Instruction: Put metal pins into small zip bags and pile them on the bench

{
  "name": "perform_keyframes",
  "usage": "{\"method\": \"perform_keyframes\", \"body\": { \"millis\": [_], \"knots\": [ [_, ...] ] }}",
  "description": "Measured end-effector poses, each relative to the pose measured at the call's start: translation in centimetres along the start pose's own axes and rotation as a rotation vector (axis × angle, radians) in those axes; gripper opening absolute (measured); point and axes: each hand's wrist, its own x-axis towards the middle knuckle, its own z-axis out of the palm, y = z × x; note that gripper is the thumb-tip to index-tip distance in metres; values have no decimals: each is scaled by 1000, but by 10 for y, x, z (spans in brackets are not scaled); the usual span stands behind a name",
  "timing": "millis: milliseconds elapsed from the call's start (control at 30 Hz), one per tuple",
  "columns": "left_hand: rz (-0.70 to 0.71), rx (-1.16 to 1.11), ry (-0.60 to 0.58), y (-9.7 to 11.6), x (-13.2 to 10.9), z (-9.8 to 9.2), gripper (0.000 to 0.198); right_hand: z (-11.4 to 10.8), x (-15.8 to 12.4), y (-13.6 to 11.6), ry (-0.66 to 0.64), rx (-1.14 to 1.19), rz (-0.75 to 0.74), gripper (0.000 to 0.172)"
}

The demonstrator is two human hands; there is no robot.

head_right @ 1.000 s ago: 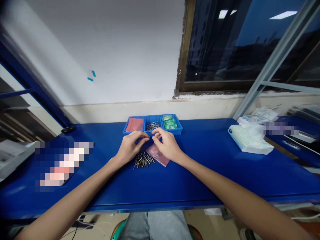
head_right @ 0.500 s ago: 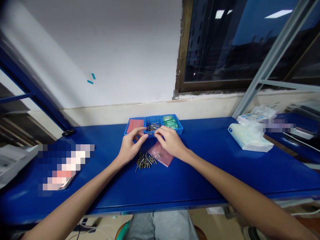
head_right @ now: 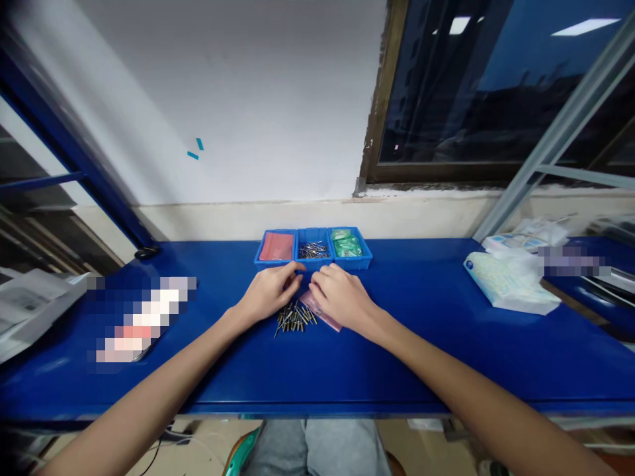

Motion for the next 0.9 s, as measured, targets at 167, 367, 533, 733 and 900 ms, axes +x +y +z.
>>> {"method": "perform_keyframes", "body": {
  "millis": [167, 367, 533, 733, 900],
  "knots": [
    [7, 53, -90, -4, 1, -6, 20, 0, 0, -2, -84, 80, 21, 21],
    [132, -77, -240, -17, 5, -16, 32, -1, 1, 0, -118, 119, -17, 22],
    [13, -195, -308, -23, 5, -25, 22, 1, -1, -1, -105, 121, -53, 24],
    [-142, -332, -462, -21, 6, -33, 31, -1, -1, -4, -143, 89, -50, 26],
    [-193, -355, -526, -19, 6, -35, 53, -2, -2, -2, -175, 76, -45, 29]
  ]
}}
